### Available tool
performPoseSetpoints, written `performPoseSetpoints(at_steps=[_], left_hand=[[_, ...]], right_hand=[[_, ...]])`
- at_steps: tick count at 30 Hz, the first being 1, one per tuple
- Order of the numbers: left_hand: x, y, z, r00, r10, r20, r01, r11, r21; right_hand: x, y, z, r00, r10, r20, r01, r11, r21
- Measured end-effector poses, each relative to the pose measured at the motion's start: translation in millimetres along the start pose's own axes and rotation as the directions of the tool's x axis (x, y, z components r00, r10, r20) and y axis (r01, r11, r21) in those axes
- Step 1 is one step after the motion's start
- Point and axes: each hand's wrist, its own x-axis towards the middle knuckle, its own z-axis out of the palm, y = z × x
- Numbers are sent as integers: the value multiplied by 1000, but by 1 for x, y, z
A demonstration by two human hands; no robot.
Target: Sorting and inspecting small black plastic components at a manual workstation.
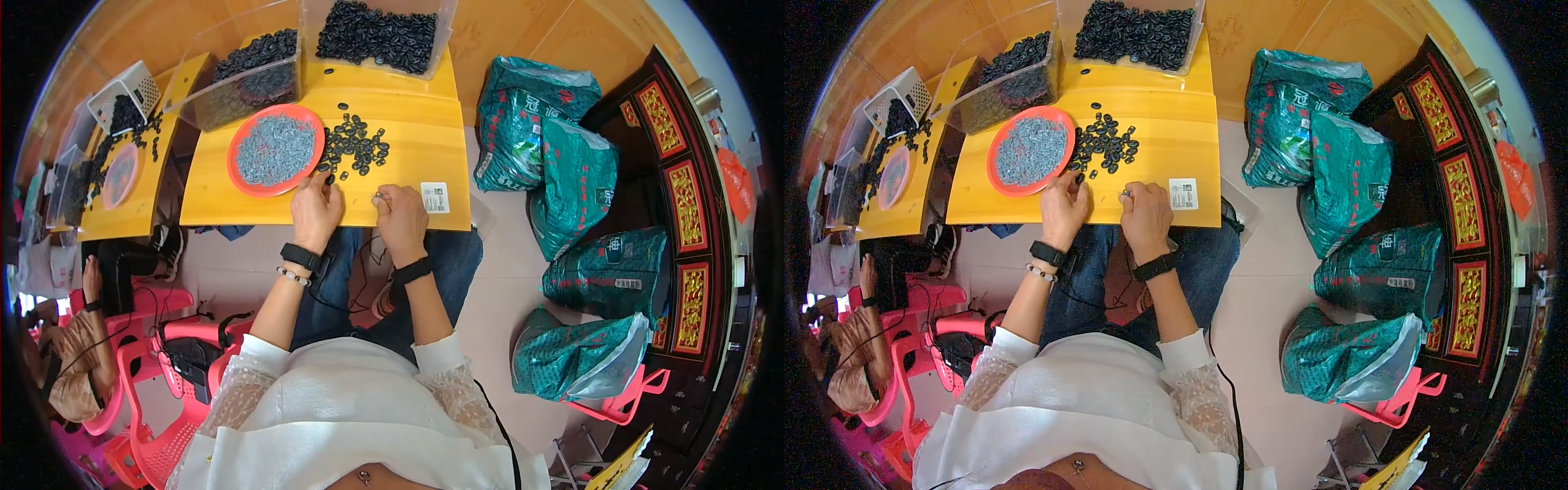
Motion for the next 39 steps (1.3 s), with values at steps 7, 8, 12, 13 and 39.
performPoseSetpoints(at_steps=[7,8,12,13,39], left_hand=[[11,21,4,999,52,8,-52,997,53],[14,24,7,991,129,-19,-127,989,72],[19,35,20,980,192,42,-196,975,105],[20,34,23,980,195,42,-199,974,104],[15,36,-12,866,-227,446,501,399,-768]], right_hand=[[0,0,-3,1000,27,12,-28,999,36],[0,1,-3,1000,29,8,-30,999,37],[-2,0,-4,999,22,-24,-20,998,63],[-2,0,-4,999,16,-35,-14,998,67],[7,-17,-38,913,284,291,-399,485,778]])
